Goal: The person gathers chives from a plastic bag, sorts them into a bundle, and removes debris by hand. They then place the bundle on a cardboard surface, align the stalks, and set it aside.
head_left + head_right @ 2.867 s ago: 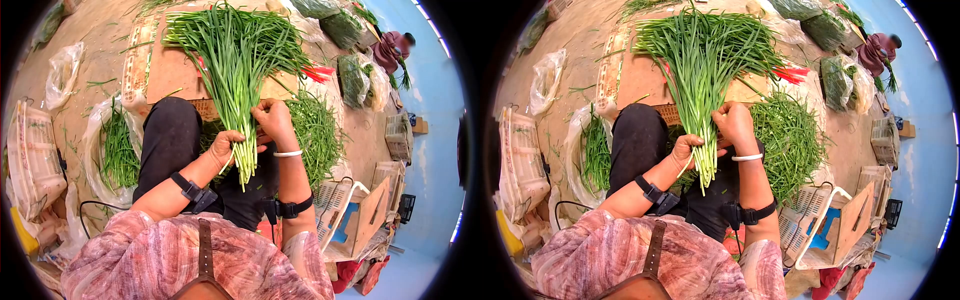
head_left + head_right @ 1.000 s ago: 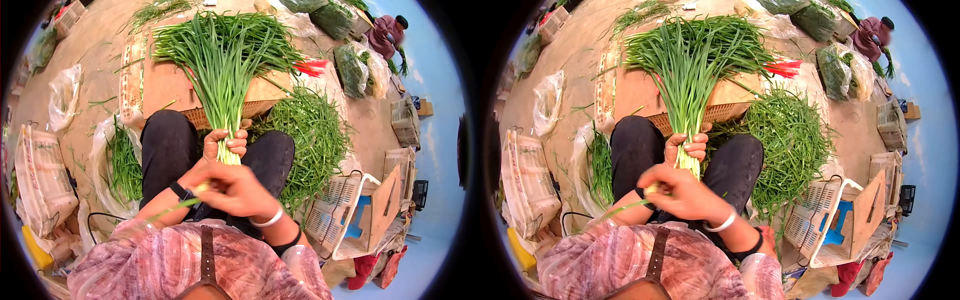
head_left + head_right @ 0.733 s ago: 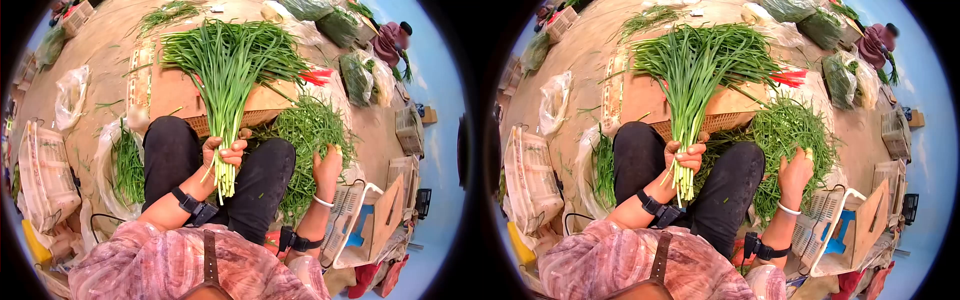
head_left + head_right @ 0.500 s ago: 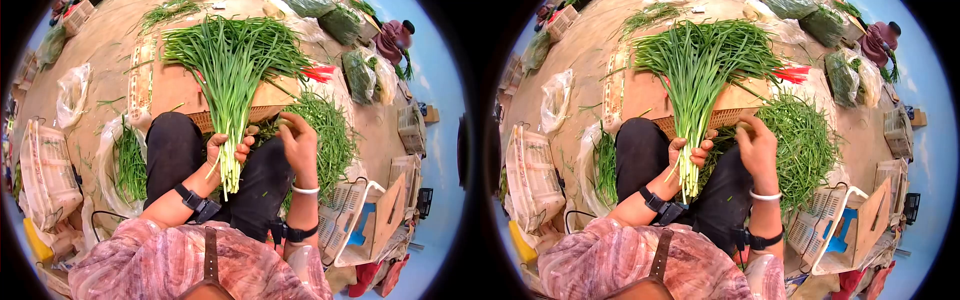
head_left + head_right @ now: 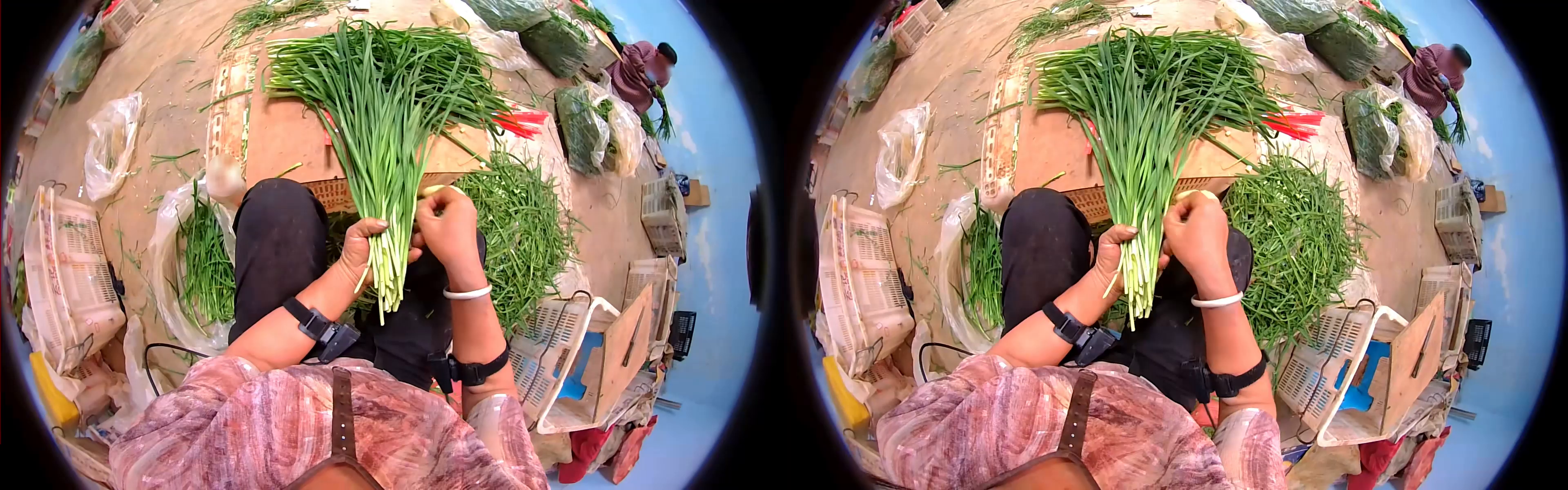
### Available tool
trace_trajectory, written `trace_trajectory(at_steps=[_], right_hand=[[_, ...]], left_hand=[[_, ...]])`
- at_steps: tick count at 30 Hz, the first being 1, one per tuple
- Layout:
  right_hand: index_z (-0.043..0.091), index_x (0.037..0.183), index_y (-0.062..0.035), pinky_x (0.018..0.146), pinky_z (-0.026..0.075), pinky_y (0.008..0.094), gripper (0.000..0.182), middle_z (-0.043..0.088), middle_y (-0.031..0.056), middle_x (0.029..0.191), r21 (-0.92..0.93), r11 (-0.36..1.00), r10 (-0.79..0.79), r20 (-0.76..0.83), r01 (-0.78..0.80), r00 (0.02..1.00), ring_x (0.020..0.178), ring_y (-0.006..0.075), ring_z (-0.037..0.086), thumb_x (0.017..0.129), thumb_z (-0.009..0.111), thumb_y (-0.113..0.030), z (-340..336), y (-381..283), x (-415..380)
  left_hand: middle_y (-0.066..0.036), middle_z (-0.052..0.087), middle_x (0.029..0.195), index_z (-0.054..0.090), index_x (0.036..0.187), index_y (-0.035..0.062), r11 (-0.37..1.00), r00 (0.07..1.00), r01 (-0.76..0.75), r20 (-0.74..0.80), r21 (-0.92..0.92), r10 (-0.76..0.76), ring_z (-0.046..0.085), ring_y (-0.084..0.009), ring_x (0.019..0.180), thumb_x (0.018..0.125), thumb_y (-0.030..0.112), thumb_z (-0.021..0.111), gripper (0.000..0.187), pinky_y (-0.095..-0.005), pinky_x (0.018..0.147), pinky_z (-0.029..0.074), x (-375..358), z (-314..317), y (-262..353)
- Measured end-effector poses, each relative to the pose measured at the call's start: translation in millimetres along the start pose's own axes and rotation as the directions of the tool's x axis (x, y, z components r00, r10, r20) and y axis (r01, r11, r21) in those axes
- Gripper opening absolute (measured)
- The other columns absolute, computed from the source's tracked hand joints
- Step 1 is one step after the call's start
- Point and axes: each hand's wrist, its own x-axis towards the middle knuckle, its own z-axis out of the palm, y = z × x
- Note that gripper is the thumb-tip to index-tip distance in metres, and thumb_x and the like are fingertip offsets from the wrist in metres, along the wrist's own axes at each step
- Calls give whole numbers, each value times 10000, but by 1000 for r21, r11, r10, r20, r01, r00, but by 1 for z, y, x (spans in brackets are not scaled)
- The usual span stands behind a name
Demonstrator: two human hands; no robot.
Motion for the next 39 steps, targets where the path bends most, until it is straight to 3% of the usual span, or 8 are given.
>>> trace_trajectory(at_steps=[9, 15, 18, 25, 31, 33, 37, 39], right_hand=[[617, 867, 1, 636, 484, 331, 184, 643, 134, 754, 170, 985, -20, -109, 39, 994, 690, 248, 631, 768, 640, -153, -16, -7, 4], [416, 1197, 117, 740, 490, 285, 643, 618, 168, 981, 539, 787, 141, 319, -302, 937, 837, 173, 595, 741, 723, -216, -13, -18, -3], [492, 1111, 13, 769, 471, 296, 538, 611, 70, 955, 805, 587, -51, 143, -87, 988, 842, 145, 567, 699, 772, -189, 17, -14, -3], [528, 1063, 49, 827, 511, 378, 284, 627, 167, 960, 983, -121, 81, 148, -138, 986, 896, 271, 617, 801, 615, -17, 56, 7, -3], [527, 1074, 22, 772, 530, 356, 321, 624, 116, 957, 935, -340, 123, 151, -101, 981, 833, 232, 623, 766, 619, 24, 49, 39, -16], [523, 1105, 10, 752, 539, 409, 325, 628, 128, 929, 919, -353, 45, 201, -173, 978, 816, 245, 622, 791, 598, -21, 31, 37, -23], [436, 1221, -32, 740, 540, 423, 465, 596, 133, 1004, 905, -396, -115, 122, -158, 986, 826, 257, 603, 793, 615, -67, 16, 37, -30], [400, 1268, -37, 798, 512, 418, 520, 575, 132, 943, 934, -299, -223, 129, -194, 966, 849, 283, 578, 799, 614, -108, 7, 29, -25]], left_hand=[[-178, 576, 1066, 415, 1269, -6, 997, 990, 80, 119, -17, -78, 597, -263, 899, 751, 120, 561, 553, -419, 802, 504, 6, -4, 2], [-112, 596, 860, 544, 1017, 11, 711, 919, 135, -356, 690, 170, 580, -208, 724, 751, 20, 568, 267, -334, 656, 494, 5, 24, -3], [-224, 605, 841, 450, 1106, -67, -616, 814, 132, 270, 777, 515, 621, -364, 717, 680, 96, 655, 500, -398, 643, 509, 8, 29, -2], [-243, 554, 943, 135, 1346, -50, -912, 924, 368, 42, 180, 381, 601, -380, 797, 672, 130, 659, 873, -459, 660, 494, 6, 78, -6], [-308, 466, 1138, 21, 1379, -44, -887, 980, 196, -66, 417, 186, 548, -402, 989, 655, 203, 731, 1043, -424, 835, 463, -3, 93, -15], [-277, 480, 1160, -26, 1386, -39, -692, 989, -85, 145, 716, 28, 556, -350, 1017, 706, 200, 723, 1039, -379, 846, 458, -6, 99, -8], [-205, 536, 1138, 41, 1390, -31, 238, 953, 244, -277, 940, 118, 562, -205, 1009, 765, 287, 706, 967, -307, 843, 459, -21, 103, 14], [-176, 578, 1091, 421, 1221, -65, 36, 952, 306, -306, 951, -9, 588, -243, 991, 705, 406, 734, 766, -342, 854, 472, -19, 87, 20]])
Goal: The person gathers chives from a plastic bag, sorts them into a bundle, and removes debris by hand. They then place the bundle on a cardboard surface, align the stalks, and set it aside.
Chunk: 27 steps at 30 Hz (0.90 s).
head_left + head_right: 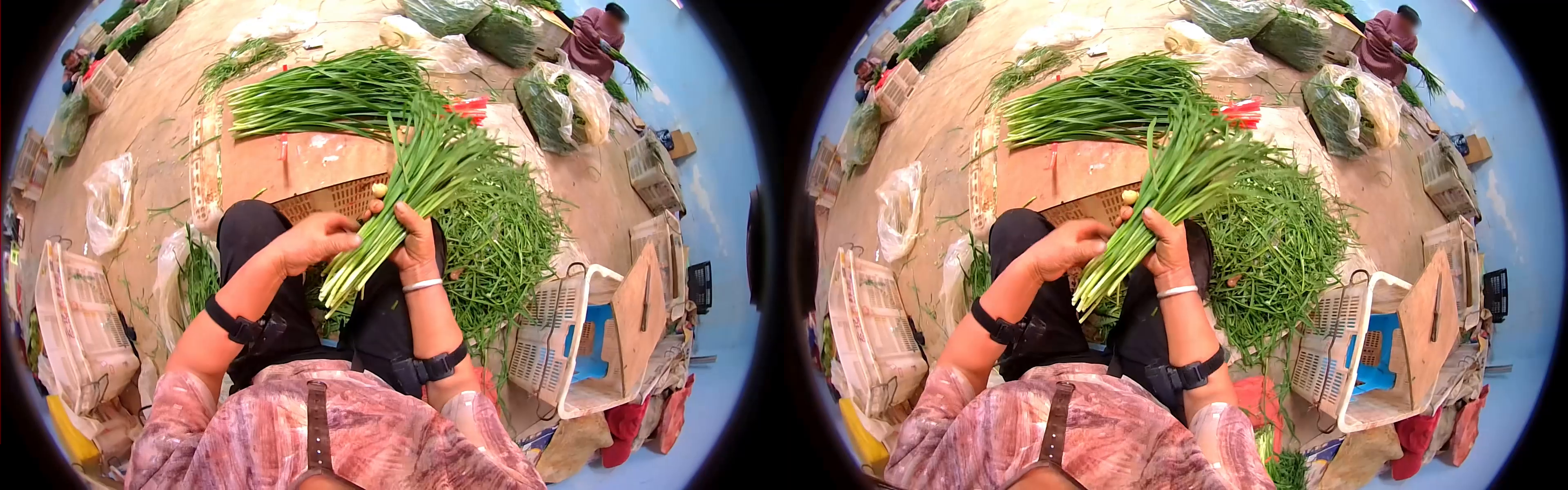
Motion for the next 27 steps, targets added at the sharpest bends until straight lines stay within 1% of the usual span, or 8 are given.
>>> trace_trajectory(at_steps=[5, 10, 14, 16, 18, 21, 24, 27], right_hand=[[324, 1327, -28, 759, 515, 402, 679, 567, 114, 961, -99, 995, 28, 202, -9, 979, 804, 199, 563, 742, 658, -114, 57, -16, 37], [321, 1315, 15, 781, 500, 377, 675, 563, 139, 960, -97, 994, -14, 390, 57, 921, 788, 193, 559, 743, 644, -141, 100, -21, 85], [445, 1207, 36, 736, 543, 380, 490, 604, 173, 1001, -183, 920, 359, 41, -347, 932, 849, 255, 623, 829, 605, -231, 25, -2, 108], [487, 1135, 52, 692, 538, 355, 435, 605, 151, 972, -598, 744, 65, -379, -298, 923, 834, 250, 619, 859, 585, -269, 3, 17, 90], [507, 1098, 61, 640, 517, 330, 400, 606, 146, 938, -422, 822, 181, -444, -383, 878, 797, 229, 615, 886, 551, -276, -9, 20, 65], [536, 1064, 58, 577, 504, 310, 374, 620, 140, 883, -479, 752, 201, -487, -453, 850, 719, 206, 621, 893, 538, -275, -19, 10, 41], [560, 1019, 73, 525, 485, 282, 322, 633, 133, 811, -716, 441, 198, -511, -542, 836, 631, 181, 617, 875, 561, -216, -17, -2, 36], [569, 1000, 82, 531, 473, 272, 286, 634, 110, 706, -943, 5, -249, -323, -332, 913, 577, 142, 596, 790, 627, -104, -7, -12, 36]], left_hand=[[-181, 627, 965, 519, 1106, -33, 953, 842, -29, 506, -301, 185, 620, -286, 915, 689, 418, 736, 651, -370, 818, 500, 15, -7, 12], [-215, 595, 1026, 492, 1138, -70, 748, 804, -180, 343, -638, 486, 601, -348, 964, 741, 397, 686, 643, -424, 861, 495, 25, -12, 29], [-183, 594, 935, 486, 1102, -62, 469, 926, 36, 206, -882, 317, 645, -232, 808, 849, 167, 546, 347, -382, 719, 551, 41, -20, -16], [-141, 596, 870, 505, 1060, -52, 342, 975, 97, 159, -934, 157, 614, -152, 674, 851, 110, 534, 266, -349, 636, 548, 47, -19, -48], [-113, 594, 818, 535, 1003, -25, 268, 991, 134, 136, -954, -11, 576, -130, 598, 843, 91, 546, 198, -322, 575, 523, 45, -13, -62], [-85, 602, 755, 557, 966, 5, 468, 999, 17, -8, -884, -51, 592, -136, 588, 832, 90, 579, 161, -330, 561, 525, 42, 0, -63], [-84, 603, 730, 559, 971, 14, 477, 996, 14, -32, -879, -88, 593, -144, 564, 828, 80, 588, 160, -322, 514, 517, 47, 4, -63], [-78, 586, 696, 553, 949, 6, 546, 977, -12, -127, -837, -172, 572, -142, 526, 819, 61, 584, 144, -308, 481, 499, 50, 12, -67]])
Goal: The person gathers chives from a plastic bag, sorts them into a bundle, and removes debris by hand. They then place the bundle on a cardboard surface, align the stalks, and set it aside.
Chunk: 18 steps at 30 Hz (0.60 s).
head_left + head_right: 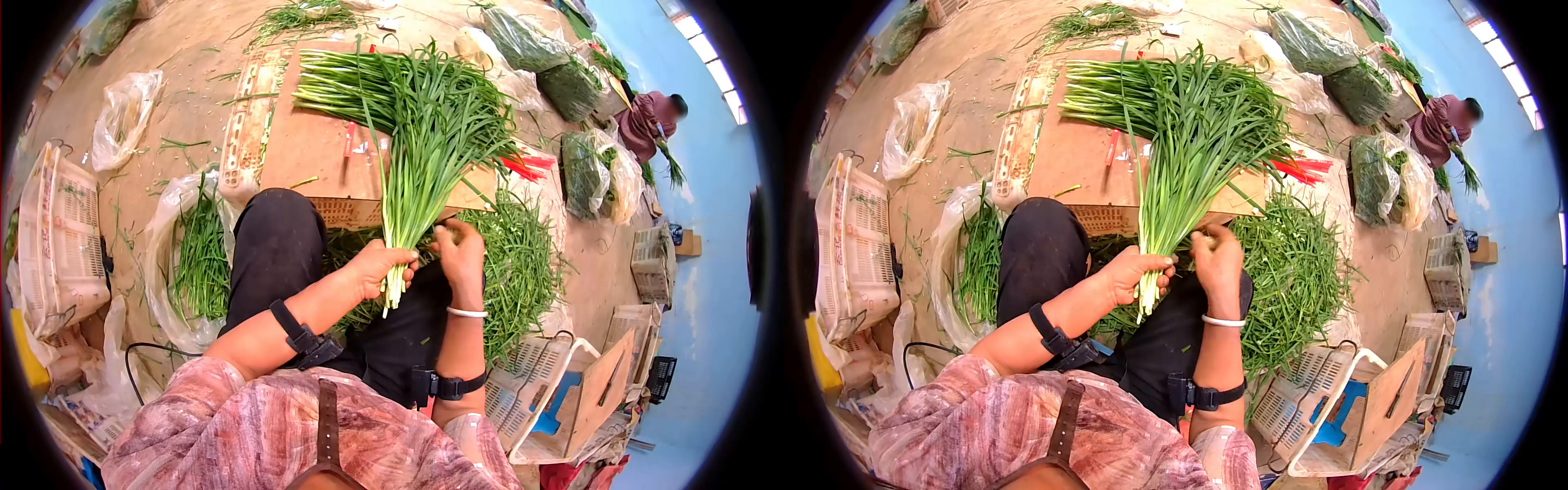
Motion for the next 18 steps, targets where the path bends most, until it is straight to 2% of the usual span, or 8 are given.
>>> trace_trajectory(at_steps=[3, 6, 10, 12, 13, 15, 16, 18], right_hand=[[547, 1060, 75, 515, 455, 230, 283, 628, 95, 743, -92, 955, -291, -95, 282, 952, 569, 108, 572, 817, 589, -64, -7, -13, 10], [607, 957, 25, 584, 476, 288, 202, 630, 113, 685, -36, 962, -270, 17, 271, 963, 600, 172, 599, 794, 598, -94, -3, -61, 12], [622, 937, 23, 626, 490, 324, 208, 639, 147, 715, -110, 931, -350, -5, 347, 937, 666, 237, 633, 781, 600, -112, 16, -63, 78], [639, 919, 6, 676, 494, 376, 241, 637, 180, 757, -381, 814, -454, 55, 439, 889, 741, 311, 635, 744, 624, -158, 23, -69, 101], [639, 919, 6, 676, 494, 376, 241, 637, 180, 757, -382, 811, -457, 57, 442, 888, 741, 311, 635, 744, 624, -158, 26, -67, 105], [657, 876, -16, 713, 489, 410, 257, 637, 199, 798, -646, 671, -357, 149, 364, 922, 768, 357, 617, 699, 653, -202, 35, -68, 112], [663, 850, -31, 724, 489, 413, 261, 638, 197, 794, -616, 712, -322, 139, 337, 936, 789, 359, 614, 675, 669, -225, 34, -67, 114], [651, 814, 16, 625, 488, 368, 257, 629, 151, 678, -405, 879, -258, 39, 251, 965, 665, 269, 623, 684, 681, -204, 29, -65, 120]], left_hand=[[-65, 569, 634, 554, 810, -1, 979, 990, -111, -66, 174, 124, 541, -130, 466, 804, 57, 595, 71, -297, 420, 479, 1, 8, -9], [-55, 551, 616, 546, 795, -5, 965, 983, -138, -85, 222, 160, 521, -119, 451, 803, 46, 582, 63, -285, 394, 453, 2, 11, -14], [-55, 539, 617, 536, 830, -3, 954, 982, -131, -100, 270, 163, 520, -123, 461, 802, 32, 573, 59, -282, 409, 455, 3, 12, -16], [-58, 532, 622, 529, 864, 5, 950, 982, -121, -106, 286, 157, 524, -129, 474, 797, 21, 570, 80, -283, 424, 460, 3, 12, -16], [-55, 528, 620, 528, 855, 5, 940, 979, -131, -110, 315, 174, 520, -127, 473, 799, 19, 569, 71, -280, 420, 450, 3, 12, -17], [-51, 525, 617, 526, 845, 5, 929, 973, -149, -115, 339, 198, 516, -125, 471, 801, 17, 567, 62, -277, 417, 439, 4, 12, -17], [-49, 522, 615, 524, 831, 5, 914, 969, -161, -119, 372, 219, 509, -124, 467, 802, 12, 564, 50, -275, 414, 426, 5, 10, -18], [-42, 511, 608, 519, 791, 5, 891, 956, -190, -127, 413, 263, 487, -121, 452, 801, 11, 559, 42, -266, 409, 397, 4, 10, -17]])
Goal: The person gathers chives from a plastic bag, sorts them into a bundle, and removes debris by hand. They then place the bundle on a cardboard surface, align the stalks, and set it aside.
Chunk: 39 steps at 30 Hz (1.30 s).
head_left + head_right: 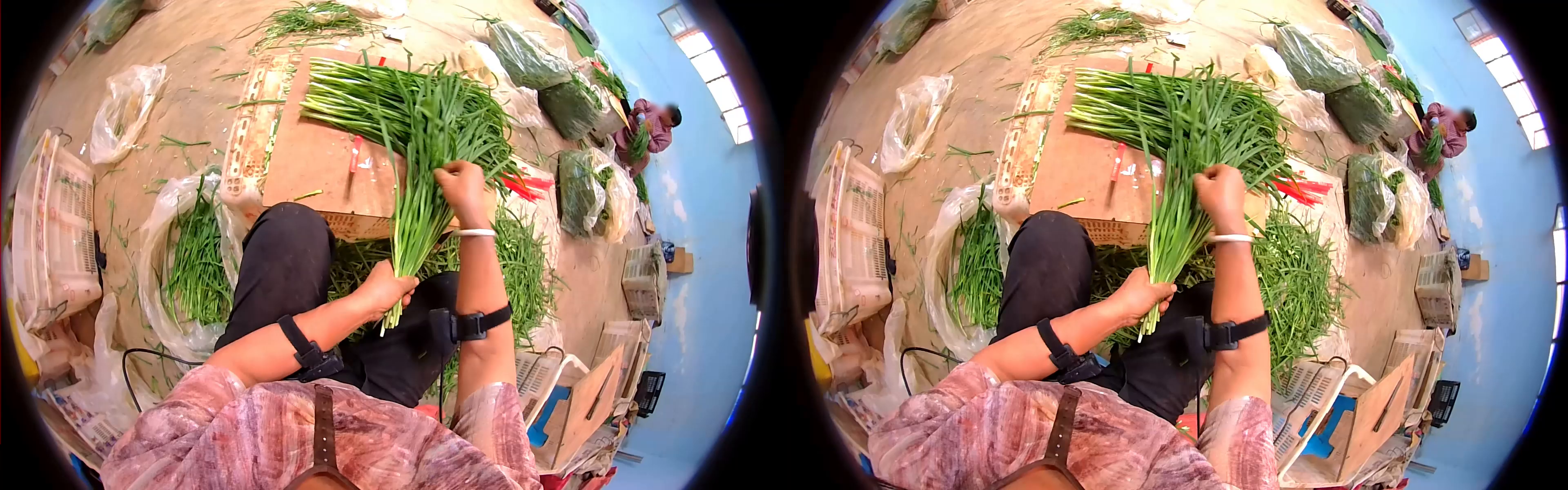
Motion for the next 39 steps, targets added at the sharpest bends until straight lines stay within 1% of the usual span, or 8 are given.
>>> trace_trajectory(at_steps=[7, 11, 15, 19, 23, 25, 29, 39], right_hand=[[568, 841, 20, 424, 437, 213, 104, 611, 97, 719, 851, 453, 404, 68, -264, 912, 544, 145, 600, 803, 600, -71, -33, 51, -2], [525, 1072, 104, 451, 465, 220, 323, 630, 132, 841, 461, 828, 372, -26, -319, 928, 613, 166, 633, 831, 568, -108, -53, 71, -37], [377, 1225, 120, 495, 464, 221, 525, 608, 115, 876, 490, 722, 314, 398, -489, 862, 700, 174, 624, 804, 603, -98, -44, 3, -120], [334, 1270, 15, 842, 451, 301, 726, 547, 153, 1118, 542, 831, -165, 24, 126, 986, 973, 200, 563, 678, 740, -95, -3, -20, -144], [370, 1226, 36, 824, 453, 293, 599, 561, 119, 1079, 807, 589, -67, 102, -43, 992, 931, 169, 560, 724, 684, -54, -15, -39, -132], [394, 1213, 43, 806, 464, 301, 535, 573, 106, 1047, 816, 576, -76, 113, -49, 991, 906, 165, 564, 759, 656, -67, -7, -24, -128], [469, 1173, 25, 785, 479, 300, 407, 591, 99, 1020, 830, 380, 46, 424, -408, 905, 870, 167, 582, 815, 616, -102, 15, 10, -133], [492, 1142, 35, 813, 431, 287, 406, 585, 85, 1031, 749, 581, -18, 403, -319, 915, 905, 148, 537, 889, 543, -277, 10, 20, -142]], left_hand=[[-40, 499, 598, 514, 770, 1, 999, 999, 29, 17, -19, -29, 468, -117, 442, 789, 20, 556, 50, -268, 396, 378, -1, 1, 4], [-39, 489, 584, 508, 757, -1, 1000, 997, 24, -76, -4, -24, 458, -118, 435, 780, 4, 551, 48, -273, 389, 369, -2, 7, 5], [-48, 499, 598, 525, 796, -2, 988, 993, -64, -90, 140, 78, 463, -132, 437, 761, -17, 531, 38, -278, 393, 368, -5, 12, 8], [-234, 605, 850, 536, 965, -17, 519, 717, -546, 47, 658, 695, 607, -359, 808, 742, 72, 569, 242, -403, 686, 479, -7, 16, 1], [-278, 584, 915, 511, 1019, -30, 610, 760, -422, -105, 671, 642, 582, -396, 899, 712, 123, 636, 365, -408, 736, 476, -18, 14, 33], [-108, 612, 912, 524, 1052, -4, 708, 823, -464, -37, 533, 567, 594, -195, 819, 663, 60, 687, 426, -338, 725, 477, -17, 6, 39], [-52, 604, 905, 539, 1074, 13, 968, 975, -43, 202, -247, 95, 592, -149, 817, 762, 104, 688, 358, -295, 692, 501, -21, -15, 32], [-47, 622, 895, 549, 1072, 47, 884, 919, 180, 395, -432, 6, 623, -170, 773, 780, 243, 698, 382, -337, 685, 533, -2, -31, 11]])
